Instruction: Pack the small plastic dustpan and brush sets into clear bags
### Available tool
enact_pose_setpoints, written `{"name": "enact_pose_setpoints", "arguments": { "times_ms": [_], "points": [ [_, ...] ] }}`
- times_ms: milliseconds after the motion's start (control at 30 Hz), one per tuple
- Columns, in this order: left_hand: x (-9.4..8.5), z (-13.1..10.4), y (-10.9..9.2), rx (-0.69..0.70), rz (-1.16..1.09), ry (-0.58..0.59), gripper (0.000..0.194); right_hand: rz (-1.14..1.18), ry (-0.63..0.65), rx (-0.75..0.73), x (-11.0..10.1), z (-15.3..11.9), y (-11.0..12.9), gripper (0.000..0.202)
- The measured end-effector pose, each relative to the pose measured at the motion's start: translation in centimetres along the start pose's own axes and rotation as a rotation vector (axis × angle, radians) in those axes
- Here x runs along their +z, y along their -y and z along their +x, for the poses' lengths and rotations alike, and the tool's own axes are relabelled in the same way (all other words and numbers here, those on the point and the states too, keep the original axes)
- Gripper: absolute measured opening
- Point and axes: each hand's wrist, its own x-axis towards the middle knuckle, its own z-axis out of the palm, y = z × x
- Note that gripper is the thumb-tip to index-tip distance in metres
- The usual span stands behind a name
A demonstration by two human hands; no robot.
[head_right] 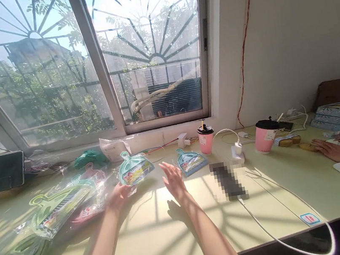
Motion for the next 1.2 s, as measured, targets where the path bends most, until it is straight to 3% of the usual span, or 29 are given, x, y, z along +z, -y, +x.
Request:
{"name": "enact_pose_setpoints", "arguments": {
  "times_ms": [67, 133, 233, 433, 567, 700, 800, 933, 1067, 1200],
  "points": [
    [1.0, -0.2, 1.1, 0.025, 0.005, 0.060, 0.071, -0.027, 0.089, -0.141, 0.4, -0.6, 1.2, 0.067],
    [1.8, -0.3, 2.1, 0.051, -0.001, 0.159, 0.074, -0.036, 0.120, -0.192, 0.2, -0.9, 2.3, 0.068],
    [2.2, -0.2, 3.0, 0.041, 0.018, 0.256, 0.070, -0.039, 0.081, -0.186, -0.6, -0.9, 3.3, 0.068],
    [1.6, 0.4, 3.8, 0.005, 0.137, 0.324, 0.057, 0.016, -0.005, -0.203, -1.5, -0.4, 3.1, 0.072],
    [1.5, 0.3, 4.3, -0.024, 0.164, 0.302, 0.056, 0.068, 0.077, -0.241, -1.0, -0.5, 2.8, 0.060],
    [1.9, 0.3, 4.6, -0.022, 0.130, 0.185, 0.044, 0.104, 0.099, -0.220, -0.6, -0.6, 3.1, 0.043],
    [2.0, 0.4, 4.5, -0.018, 0.072, 0.112, 0.040, 0.102, 0.188, -0.164, -0.9, -0.6, 3.7, 0.033],
    [2.1, 0.3, 4.2, -0.003, 0.014, 0.113, 0.049, 0.101, 0.293, -0.001, -1.3, -0.7, 4.4, 0.023],
    [2.4, 0.0, 4.1, 0.020, 0.020, 0.136, 0.058, 0.247, 0.221, 0.270, -0.2, -0.8, 4.0, 0.023],
    [2.7, -0.2, 4.6, 0.038, 0.062, 0.184, 0.059, 0.669, 0.074, 0.483, 1.6, -0.5, 3.0, 0.023]
  ]
}}
